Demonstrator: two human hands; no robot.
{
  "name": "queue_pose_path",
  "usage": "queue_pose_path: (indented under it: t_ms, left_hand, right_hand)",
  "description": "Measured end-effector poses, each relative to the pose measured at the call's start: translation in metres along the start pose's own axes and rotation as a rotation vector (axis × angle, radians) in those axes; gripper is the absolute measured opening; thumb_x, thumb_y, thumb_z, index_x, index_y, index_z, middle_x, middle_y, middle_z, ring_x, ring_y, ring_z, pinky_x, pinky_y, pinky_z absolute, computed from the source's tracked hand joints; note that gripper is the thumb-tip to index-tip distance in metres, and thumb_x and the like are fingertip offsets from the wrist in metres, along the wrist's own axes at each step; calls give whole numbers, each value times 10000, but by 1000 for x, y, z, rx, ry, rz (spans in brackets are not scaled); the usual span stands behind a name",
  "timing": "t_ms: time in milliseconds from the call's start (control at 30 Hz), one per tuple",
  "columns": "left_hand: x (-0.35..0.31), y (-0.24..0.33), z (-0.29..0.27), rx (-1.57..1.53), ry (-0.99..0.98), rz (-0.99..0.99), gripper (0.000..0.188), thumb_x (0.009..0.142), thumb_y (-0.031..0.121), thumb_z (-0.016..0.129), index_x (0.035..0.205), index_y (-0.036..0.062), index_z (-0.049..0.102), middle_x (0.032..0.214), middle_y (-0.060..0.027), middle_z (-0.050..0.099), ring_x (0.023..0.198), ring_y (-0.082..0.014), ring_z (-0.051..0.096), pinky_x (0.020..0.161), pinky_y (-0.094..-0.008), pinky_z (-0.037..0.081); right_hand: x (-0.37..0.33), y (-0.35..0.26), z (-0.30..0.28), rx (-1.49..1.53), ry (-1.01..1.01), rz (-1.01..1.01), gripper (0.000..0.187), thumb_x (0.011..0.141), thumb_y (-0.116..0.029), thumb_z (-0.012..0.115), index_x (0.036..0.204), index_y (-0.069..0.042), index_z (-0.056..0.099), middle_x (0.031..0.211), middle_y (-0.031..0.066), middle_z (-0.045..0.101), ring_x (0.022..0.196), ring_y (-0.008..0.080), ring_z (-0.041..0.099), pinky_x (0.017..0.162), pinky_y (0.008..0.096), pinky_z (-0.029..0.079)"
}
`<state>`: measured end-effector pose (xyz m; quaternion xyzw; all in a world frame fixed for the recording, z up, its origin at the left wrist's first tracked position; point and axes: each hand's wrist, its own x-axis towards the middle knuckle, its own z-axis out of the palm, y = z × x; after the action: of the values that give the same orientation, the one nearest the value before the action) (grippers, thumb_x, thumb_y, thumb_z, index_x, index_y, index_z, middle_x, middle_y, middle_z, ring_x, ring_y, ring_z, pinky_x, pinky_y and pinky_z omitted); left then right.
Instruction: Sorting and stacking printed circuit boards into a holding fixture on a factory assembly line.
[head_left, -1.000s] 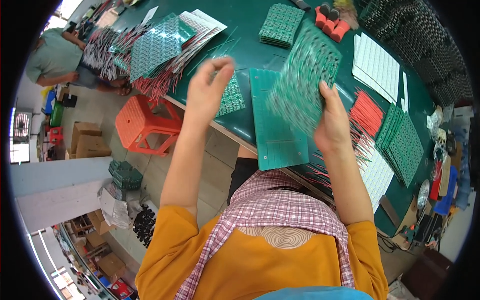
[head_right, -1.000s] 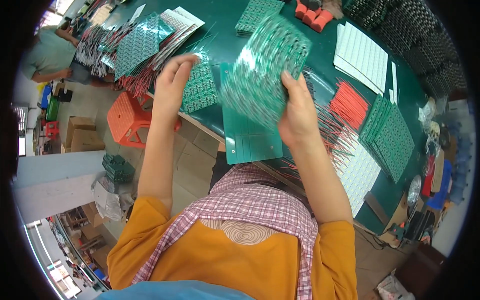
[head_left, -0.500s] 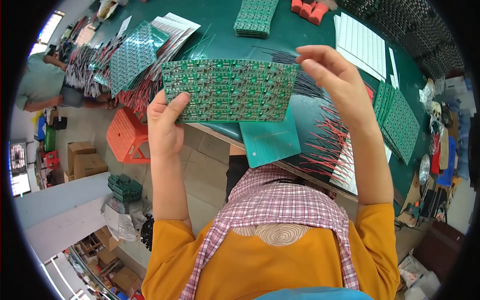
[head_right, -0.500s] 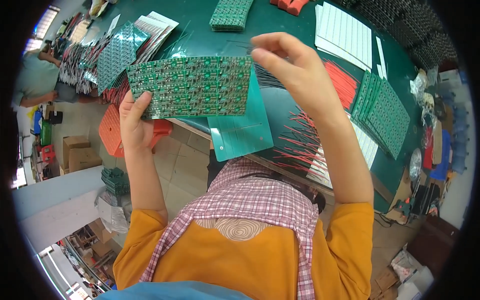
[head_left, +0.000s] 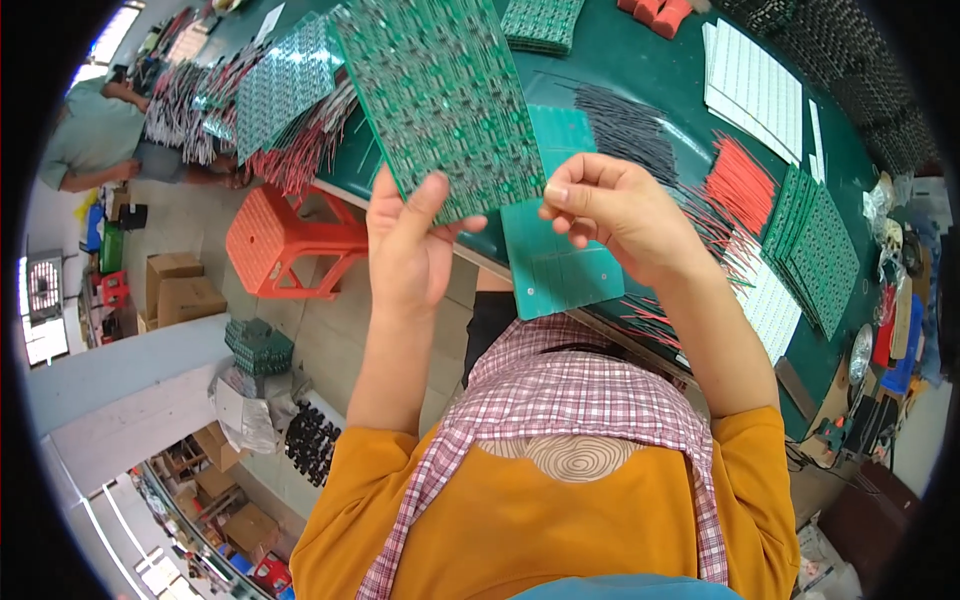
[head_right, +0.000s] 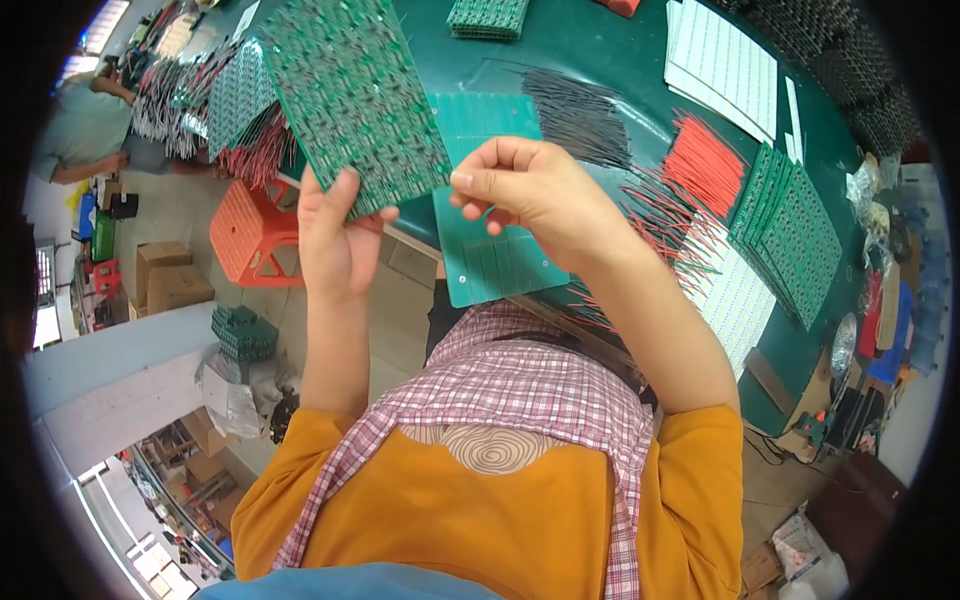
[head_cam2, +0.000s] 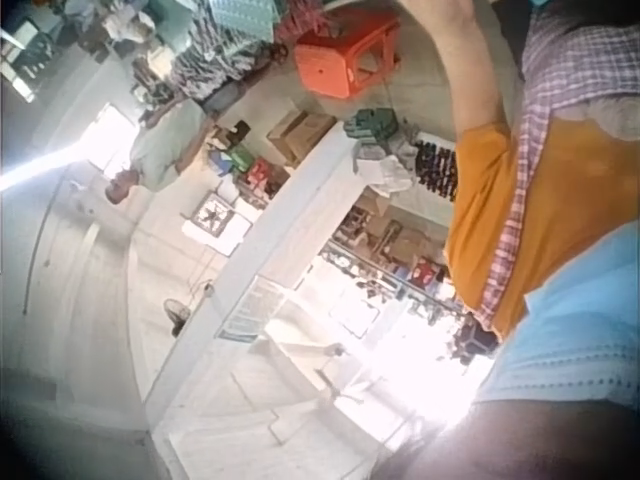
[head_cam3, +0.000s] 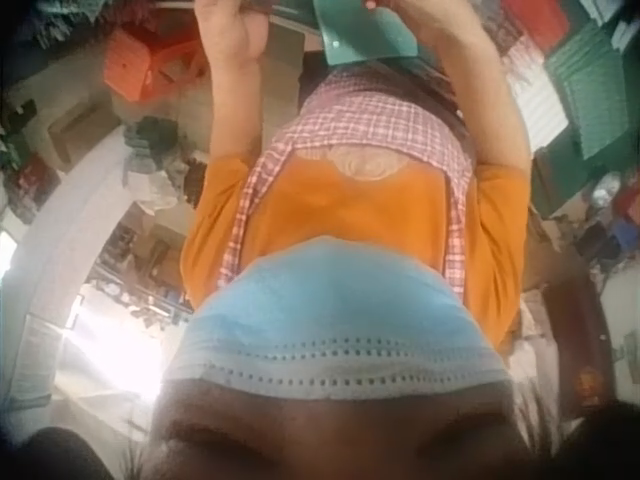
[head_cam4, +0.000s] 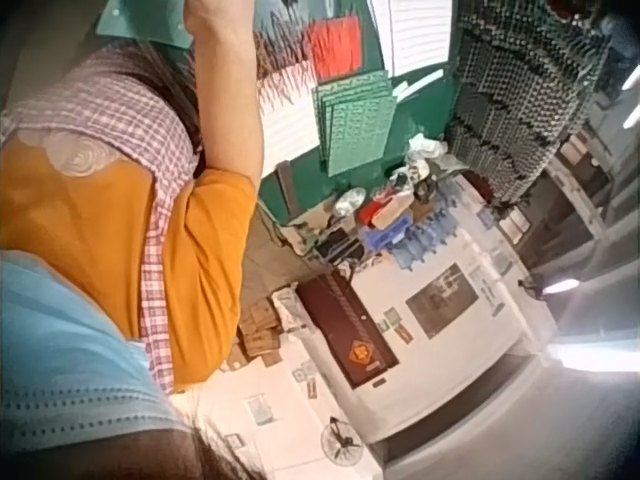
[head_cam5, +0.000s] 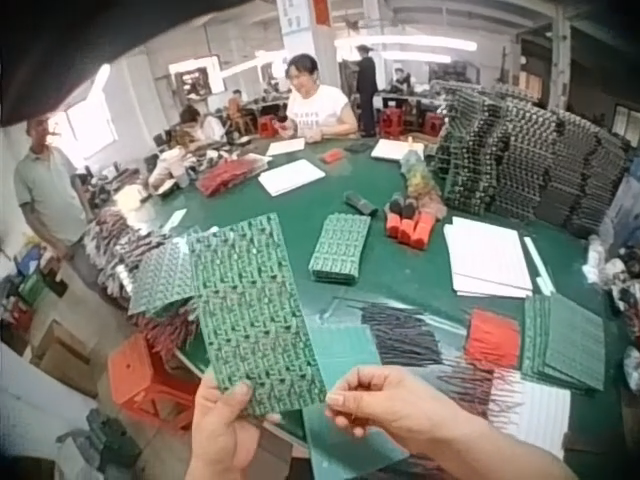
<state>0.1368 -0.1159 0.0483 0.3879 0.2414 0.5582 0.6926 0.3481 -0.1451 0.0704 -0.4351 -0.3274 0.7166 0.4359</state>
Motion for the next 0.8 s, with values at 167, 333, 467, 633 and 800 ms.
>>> queue_pose_path:
  t_ms: [167,333,467,633,800]
  left_hand:
    - [4,13,1,-21,80,-1,270,877,58,562,1142,35,513,1014,-92,642,803,-185,668,562,-304,598]
    - [2,12,-1,-10,113,-18,274,875,60,566,1142,32,515,1009,-91,643,798,-179,667,555,-298,593]
    - [0,13,-4,-4,94,-74,273,899,59,510,1170,46,492,1025,-70,633,765,-148,650,529,-253,548]
    - [-7,21,-19,-196,112,-156,293,916,102,492,1205,68,468,1075,-41,603,833,-133,613,551,-229,507]
    - [-8,26,-22,-94,185,-132,341,920,128,490,1256,102,434,1150,-45,569,929,-147,597,577,-228,512]
  right_hand:
    - [3,-6,-3,71,-95,100,224,868,-271,633,923,-57,599,826,8,619,703,53,536,591,203,432]
    - [7,-1,6,-112,-110,14,228,864,-268,632,912,-47,604,816,9,611,710,61,527,591,199,414]
    - [12,2,5,-100,-190,-17,192,857,-226,638,901,-42,604,807,11,608,690,69,532,603,211,430]
    - [24,7,11,270,-392,47,254,849,-213,652,996,-18,580,913,56,621,759,112,582,710,246,480]
    - [68,-15,35,-166,-50,-441,390,842,-227,666,1112,22,534,1030,100,616,927,157,590,817,282,477]
